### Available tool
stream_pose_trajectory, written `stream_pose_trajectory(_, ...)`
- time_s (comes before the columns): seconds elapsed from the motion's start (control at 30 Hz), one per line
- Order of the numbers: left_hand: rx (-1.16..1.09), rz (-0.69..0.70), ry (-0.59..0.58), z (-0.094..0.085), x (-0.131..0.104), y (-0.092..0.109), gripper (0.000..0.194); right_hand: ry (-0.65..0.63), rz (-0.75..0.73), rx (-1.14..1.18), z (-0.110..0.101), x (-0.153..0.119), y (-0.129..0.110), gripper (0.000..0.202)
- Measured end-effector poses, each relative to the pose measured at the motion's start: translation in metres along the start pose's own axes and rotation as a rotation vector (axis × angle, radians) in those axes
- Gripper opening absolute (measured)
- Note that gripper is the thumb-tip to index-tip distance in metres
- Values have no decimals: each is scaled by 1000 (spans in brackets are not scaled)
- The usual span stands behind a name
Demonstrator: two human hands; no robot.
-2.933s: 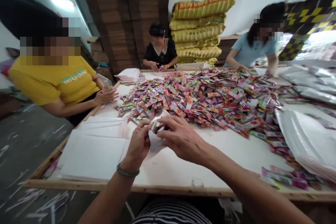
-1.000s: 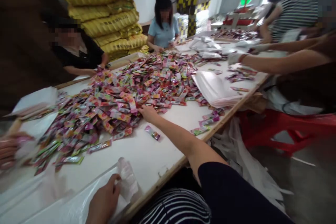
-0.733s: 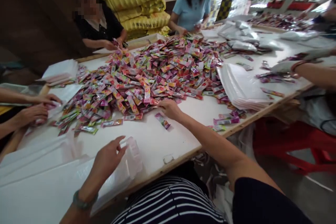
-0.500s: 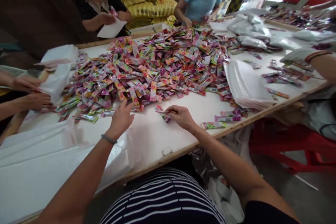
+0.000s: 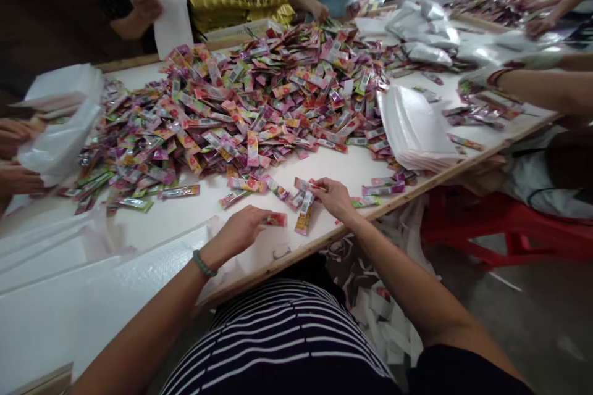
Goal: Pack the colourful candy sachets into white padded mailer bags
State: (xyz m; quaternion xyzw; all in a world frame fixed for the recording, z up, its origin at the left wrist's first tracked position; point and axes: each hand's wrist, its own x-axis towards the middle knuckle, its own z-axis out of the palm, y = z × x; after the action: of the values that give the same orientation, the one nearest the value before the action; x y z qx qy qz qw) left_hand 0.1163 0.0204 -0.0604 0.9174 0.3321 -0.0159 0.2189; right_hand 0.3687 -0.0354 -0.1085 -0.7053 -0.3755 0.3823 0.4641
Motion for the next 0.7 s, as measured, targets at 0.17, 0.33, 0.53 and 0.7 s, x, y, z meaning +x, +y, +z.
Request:
stream_pose_trajectory(0.17,214,-80,5,-21,-17,-17,21,102,-303,-249,-30,-16,-5,17)
stream_pose_trajectory(0.33,290,-1,-87,-20,1,-14,23,-473,-729,-540,-30,-27,-11,15)
stream_pose_trajectory(0.53,284,-30,-109,-3,15,-8,9,-625,-612,-1040,-18,-29,1,31)
stream_pose_trajectory(0.7,356,48,-1,-10,23,-9,18,-453,-757,-1120,-22,-12,-2,37)
